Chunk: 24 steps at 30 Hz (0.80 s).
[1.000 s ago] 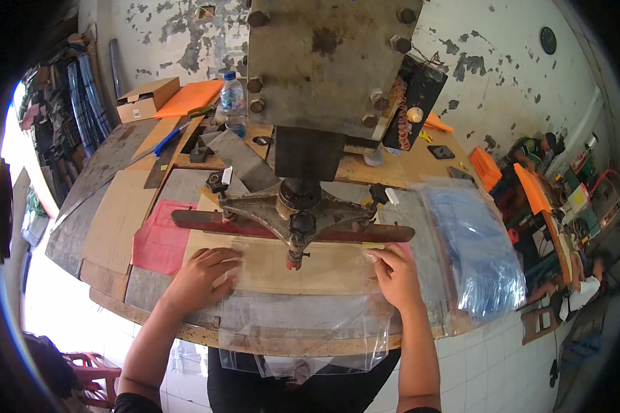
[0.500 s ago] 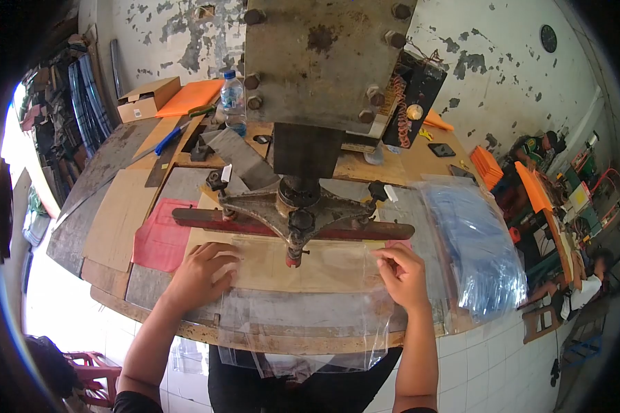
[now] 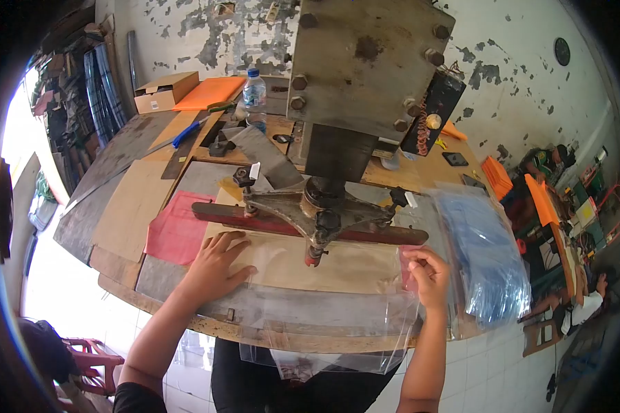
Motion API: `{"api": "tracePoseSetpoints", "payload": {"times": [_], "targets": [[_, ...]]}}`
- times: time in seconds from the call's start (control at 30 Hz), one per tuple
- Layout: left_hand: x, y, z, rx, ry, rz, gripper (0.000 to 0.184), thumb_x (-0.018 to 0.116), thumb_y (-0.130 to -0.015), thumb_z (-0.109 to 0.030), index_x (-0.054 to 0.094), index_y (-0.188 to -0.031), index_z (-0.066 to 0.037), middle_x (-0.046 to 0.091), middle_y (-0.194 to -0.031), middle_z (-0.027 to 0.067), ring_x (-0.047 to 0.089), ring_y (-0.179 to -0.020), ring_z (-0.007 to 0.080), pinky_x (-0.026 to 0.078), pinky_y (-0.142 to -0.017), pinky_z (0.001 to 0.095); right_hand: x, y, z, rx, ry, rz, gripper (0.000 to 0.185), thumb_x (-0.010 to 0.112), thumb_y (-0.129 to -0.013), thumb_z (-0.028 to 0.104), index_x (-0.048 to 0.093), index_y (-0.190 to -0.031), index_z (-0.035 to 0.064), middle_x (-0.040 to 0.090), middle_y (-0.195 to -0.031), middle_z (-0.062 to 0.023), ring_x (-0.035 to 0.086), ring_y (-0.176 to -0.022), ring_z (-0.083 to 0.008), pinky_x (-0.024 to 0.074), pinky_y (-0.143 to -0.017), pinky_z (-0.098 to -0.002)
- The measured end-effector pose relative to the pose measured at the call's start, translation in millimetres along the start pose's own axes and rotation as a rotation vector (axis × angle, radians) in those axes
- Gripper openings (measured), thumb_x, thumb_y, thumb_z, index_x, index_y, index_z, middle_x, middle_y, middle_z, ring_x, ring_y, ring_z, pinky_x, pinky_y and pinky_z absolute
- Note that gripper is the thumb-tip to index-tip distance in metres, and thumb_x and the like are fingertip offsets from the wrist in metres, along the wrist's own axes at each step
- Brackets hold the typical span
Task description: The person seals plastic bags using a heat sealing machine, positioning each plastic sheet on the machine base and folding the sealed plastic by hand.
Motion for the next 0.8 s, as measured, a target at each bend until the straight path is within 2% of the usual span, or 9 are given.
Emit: {"api": "tracePoseSetpoints", "payload": {"times": [0.17,0.23,0.3,0.4,0.47,0.6,0.67,0.7,0.8], "targets": [[0.0,0.3,-1.7,-0.007,0.016,0.057,0.058,0.075,-0.095,-0.042,0.066,-0.139,-0.005,0.059,-0.144,0.0145,0.054,-0.135,0.0367,0.041,-0.117,0.0478,26.1,-1.1,4.2,0.146,0.025,0.176,0.025,0.070,-0.098,0.004,0.075,-0.121,-0.0022,0.069,-0.105,-0.0033,0.064,-0.086,-0.0092,0.0492,-0.075,-0.0229],[3.0,0.8,3.0,-0.021,0.034,0.072,0.061,0.075,-0.094,-0.043,0.063,-0.142,-0.006,0.058,-0.146,0.0152,0.053,-0.137,0.0369,0.040,-0.118,0.0477,42.6,3.8,7.3,0.323,0.028,0.326,0.027,0.070,-0.099,0.005,0.074,-0.126,-0.0007,0.068,-0.103,-0.0029,0.067,-0.088,-0.0105,0.0511,-0.075,-0.0237],[0.6,3.3,3.4,-0.035,0.054,0.082,0.065,0.075,-0.094,-0.044,0.060,-0.145,-0.006,0.057,-0.148,0.0160,0.052,-0.139,0.0372,0.039,-0.119,0.0476,45.6,8.2,13.9,0.293,-0.028,0.317,0.028,0.069,-0.100,0.005,0.072,-0.127,-0.0018,0.068,-0.104,-0.0029,0.070,-0.087,-0.0124,0.0525,-0.076,-0.0245],[-12.1,8.1,3.2,-0.110,0.131,0.077,0.073,0.077,-0.092,-0.047,0.056,-0.146,-0.003,0.055,-0.152,0.0155,0.049,-0.143,0.0355,0.040,-0.119,0.0481,41.2,19.7,26.5,0.181,0.075,0.215,0.020,0.069,-0.100,0.009,0.073,-0.116,-0.0031,0.067,-0.103,-0.0050,0.071,-0.084,-0.0152,0.0541,-0.070,-0.0274],[-23.3,17.8,-3.5,-0.177,0.236,0.101,0.077,0.079,-0.092,-0.047,0.053,-0.149,-0.003,0.052,-0.156,0.0179,0.050,-0.144,0.0378,0.042,-0.118,0.0481,29.4,37.1,22.6,0.173,-0.216,-0.016,0.014,0.065,-0.100,0.007,0.071,-0.107,-0.0037,0.064,-0.100,-0.0062,0.069,-0.080,-0.0175,0.0561,-0.067,-0.0292],[-19.5,36.4,-18.3,-0.223,0.476,0.156,0.074,0.082,-0.092,-0.038,0.052,-0.150,-0.003,0.057,-0.152,0.0191,0.058,-0.138,0.0375,0.046,-0.114,0.0480,21.2,64.4,19.1,0.125,-0.274,-0.085,0.016,0.064,-0.100,0.005,0.072,-0.108,-0.0061,0.064,-0.102,-0.0095,0.071,-0.080,-0.0213,0.0588,-0.065,-0.0334],[-19.9,41.8,-27.8,-0.240,0.835,0.013,0.067,0.081,-0.094,-0.017,0.050,-0.153,-0.005,0.064,-0.143,0.0176,0.067,-0.124,0.0269,0.052,-0.106,0.0399,16.0,72.3,23.4,0.060,-0.271,-0.130,0.015,0.065,-0.099,0.005,0.072,-0.108,-0.0049,0.064,-0.102,-0.0088,0.069,-0.078,-0.0202,0.0575,-0.061,-0.0330],[-18.1,44.5,-33.3,-0.242,0.833,0.015,0.067,0.081,-0.094,-0.017,0.050,-0.153,-0.005,0.064,-0.143,0.0176,0.067,-0.124,0.0269,0.052,-0.106,0.0399,14.2,74.6,22.6,0.062,-0.274,-0.130,0.015,0.065,-0.099,0.005,0.072,-0.108,-0.0049,0.064,-0.102,-0.0088,0.069,-0.078,-0.0202,0.0575,-0.061,-0.0330],[-11.3,54.9,-27.6,-0.464,1.100,-0.032,0.050,0.077,-0.098,-0.010,0.058,-0.144,0.000,0.071,-0.131,0.0148,0.071,-0.110,0.0173,0.054,-0.097,0.0323,7.0,74.1,30.7,-0.018,-0.322,-0.168,0.014,0.066,-0.097,0.003,0.072,-0.107,-0.0044,0.064,-0.103,-0.0085,0.068,-0.076,-0.0187,0.0567,-0.060,-0.0323]]}}
Point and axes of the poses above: each hand's wrist, its own y-axis away from the middle knuckle, its own x-axis out of the palm, z = x × y, the point moved 8 cm from there along -y, towards the middle knuckle
